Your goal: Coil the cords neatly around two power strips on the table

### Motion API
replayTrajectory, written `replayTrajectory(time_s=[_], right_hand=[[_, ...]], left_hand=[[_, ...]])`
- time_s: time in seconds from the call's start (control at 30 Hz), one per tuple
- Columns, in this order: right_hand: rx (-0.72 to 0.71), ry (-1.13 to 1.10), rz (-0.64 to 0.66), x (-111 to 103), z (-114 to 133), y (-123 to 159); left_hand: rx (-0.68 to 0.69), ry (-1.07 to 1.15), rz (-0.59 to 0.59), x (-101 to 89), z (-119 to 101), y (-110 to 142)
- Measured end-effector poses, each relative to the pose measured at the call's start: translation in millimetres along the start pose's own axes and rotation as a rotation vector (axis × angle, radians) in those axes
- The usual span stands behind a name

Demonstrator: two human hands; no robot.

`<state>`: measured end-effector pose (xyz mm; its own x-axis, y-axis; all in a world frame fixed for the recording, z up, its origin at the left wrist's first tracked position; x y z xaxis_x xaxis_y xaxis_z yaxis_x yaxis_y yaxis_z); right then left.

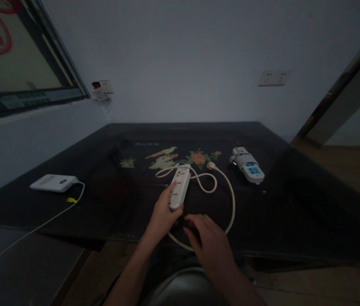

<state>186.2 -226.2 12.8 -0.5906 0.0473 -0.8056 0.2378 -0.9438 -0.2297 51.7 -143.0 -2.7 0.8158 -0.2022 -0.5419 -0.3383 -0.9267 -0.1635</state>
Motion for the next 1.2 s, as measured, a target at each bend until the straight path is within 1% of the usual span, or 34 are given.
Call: replayTrajectory(time_s=[0.03, 0.1, 0.17, 0.23, 0.3, 0.37, 0.43, 0.47, 0.53, 0.6, 0.7, 0.77, 0.87, 0.93, 1.03, 1.1, 1.2], right_hand=[[0.002, 0.025, 0.022, -1.0, 1.3, -1.6], [0.014, 0.094, 0.107, 1.1, 7.4, -6.1], [0.034, 0.155, 0.206, 8.9, 17.7, -13.3], [0.052, 0.184, 0.275, 19.0, 28.6, -23.7], [0.070, 0.179, 0.305, 27.0, 34.5, -36.2], [0.095, 0.125, 0.291, 29.2, 31.0, -48.9], [0.110, -0.014, 0.221, 25.0, 19.2, -60.3], [0.106, -0.125, 0.162, 21.0, 12.0, -65.5], [0.074, -0.402, 0.044, 12.0, -1.4, -75.7], [0.020, -0.704, -0.035, 5.3, -8.8, -86.7], [-0.056, -1.111, -0.081, 3.3, -7.7, -102.1], [-0.074, -1.279, -0.080, 7.0, -3.6, -107.5], [-0.084, -1.364, -0.058, 13.2, 2.2, -105.4], [-0.080, -1.371, -0.046, 15.3, 5.5, -100.1], [-0.065, -1.368, -0.064, 16.6, 11.1, -94.2], [-0.076, -1.369, -0.064, 19.0, 16.9, -94.0], [-0.106, -1.344, 0.022, 26.2, 28.8, -95.8]], left_hand=[[-0.015, 0.043, 0.001, -3.6, 0.2, -0.2], [-0.032, 0.097, -0.019, -10.0, -1.3, -0.4], [-0.022, 0.119, -0.047, -15.7, -4.2, -0.7], [-0.001, 0.152, -0.055, -21.2, -6.9, -0.8], [0.018, 0.185, -0.042, -27.6, -9.9, 0.4], [0.026, 0.196, -0.025, -35.4, -14.5, 3.8], [0.034, 0.202, -0.011, -43.7, -21.7, 9.8], [0.042, 0.220, -0.004, -47.4, -26.1, 13.5], [0.059, 0.287, 0.013, -52.6, -35.7, 21.7], [0.070, 0.362, 0.025, -54.8, -44.7, 29.6], [0.099, 0.420, 0.015, -54.7, -56.0, 37.8], [0.137, 0.419, 0.007, -54.5, -61.6, 39.9], [0.162, 0.382, 0.005, -55.8, -65.5, 39.2], [0.153, 0.359, 0.007, -57.6, -66.0, 37.2], [0.145, 0.319, 0.013, -60.4, -67.9, 32.0], [0.163, 0.249, -0.007, -63.5, -72.0, 26.2], [0.196, 0.098, -0.075, -72.1, -81.1, 12.9]])
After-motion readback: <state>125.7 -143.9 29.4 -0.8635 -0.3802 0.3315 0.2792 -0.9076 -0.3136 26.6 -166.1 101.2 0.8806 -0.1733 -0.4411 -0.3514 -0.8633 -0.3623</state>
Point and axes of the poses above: each hand's wrist, its own y-axis away from the middle knuckle, its own x-axis out of the palm, z = x × y, the point moved 3 cm from there along -y, towards the middle knuckle, and after that the axes turned 8 degrees about z, right-handed, at the moved point
